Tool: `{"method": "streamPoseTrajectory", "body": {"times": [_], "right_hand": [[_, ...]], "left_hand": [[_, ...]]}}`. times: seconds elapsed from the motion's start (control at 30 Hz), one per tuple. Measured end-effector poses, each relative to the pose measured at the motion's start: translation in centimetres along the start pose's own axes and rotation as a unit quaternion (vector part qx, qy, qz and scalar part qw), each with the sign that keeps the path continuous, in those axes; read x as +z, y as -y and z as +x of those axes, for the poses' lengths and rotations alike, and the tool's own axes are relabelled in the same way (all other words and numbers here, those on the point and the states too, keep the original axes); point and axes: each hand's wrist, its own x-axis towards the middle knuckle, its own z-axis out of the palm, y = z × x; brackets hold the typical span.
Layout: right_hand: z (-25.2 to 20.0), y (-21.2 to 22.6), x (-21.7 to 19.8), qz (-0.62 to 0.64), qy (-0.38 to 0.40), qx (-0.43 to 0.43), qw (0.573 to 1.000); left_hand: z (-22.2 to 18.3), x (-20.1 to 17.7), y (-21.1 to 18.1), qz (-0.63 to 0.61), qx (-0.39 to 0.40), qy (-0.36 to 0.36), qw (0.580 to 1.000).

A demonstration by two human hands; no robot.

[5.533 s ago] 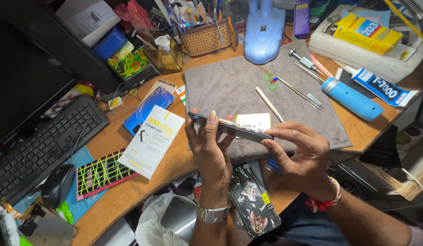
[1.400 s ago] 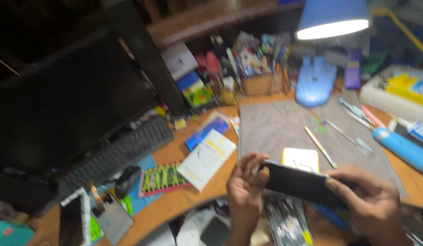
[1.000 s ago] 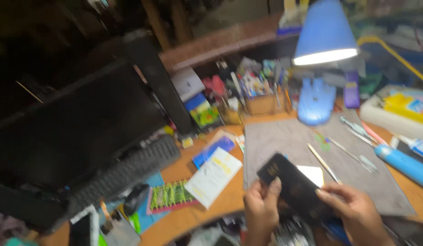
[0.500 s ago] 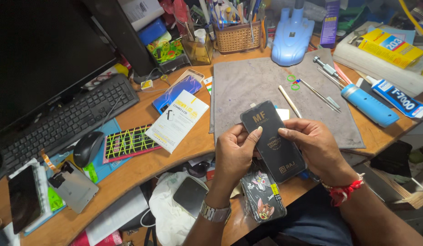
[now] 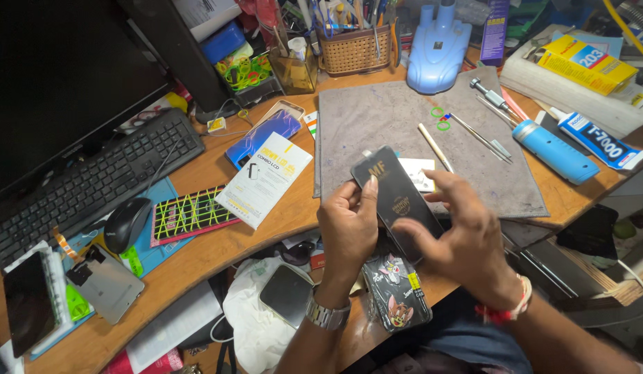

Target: The person manipulates a mobile phone on a workbench, removing parts by hand and with a small tool, then reassembles the device and interacts with the touch screen to verify it works.

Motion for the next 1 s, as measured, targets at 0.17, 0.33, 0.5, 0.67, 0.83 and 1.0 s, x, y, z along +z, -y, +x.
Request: {"method": "streamPoseTrajectory", "body": {"times": [0.17,0.33,0.5,0.67,0.83,1.0], "right_hand": [[-1.4,2.0,0.5,-0.024,-0.006,-0.097,0.995],[-1.5,-0.7,0.9,0.132,0.058,0.003,0.989],[-0.7,-4.4,0.9,0.498,0.139,0.239,0.822],[-1.5,-6.1,0.7,0.587,0.148,0.339,0.72],[-1.9,-5.2,0.8,0.537,0.163,0.228,0.796],[-0.6,-3.2,-1.1,0.473,0.241,0.184,0.827]], "left_hand": [[0.7,0.0,-0.2,0.046,0.018,-0.038,0.998],[1.0,0.2,-0.9,-0.047,-0.055,-0.01,0.997],[0.9,-0.2,-1.2,-0.08,-0.049,0.045,0.995],[-0.6,0.0,-0.7,-0.021,-0.001,-0.005,1.0],[-1.8,0.8,-0.9,-0.128,0.044,0.037,0.99],[-0.9,0.2,-0.8,-0.218,-0.081,0.053,0.971]]}}
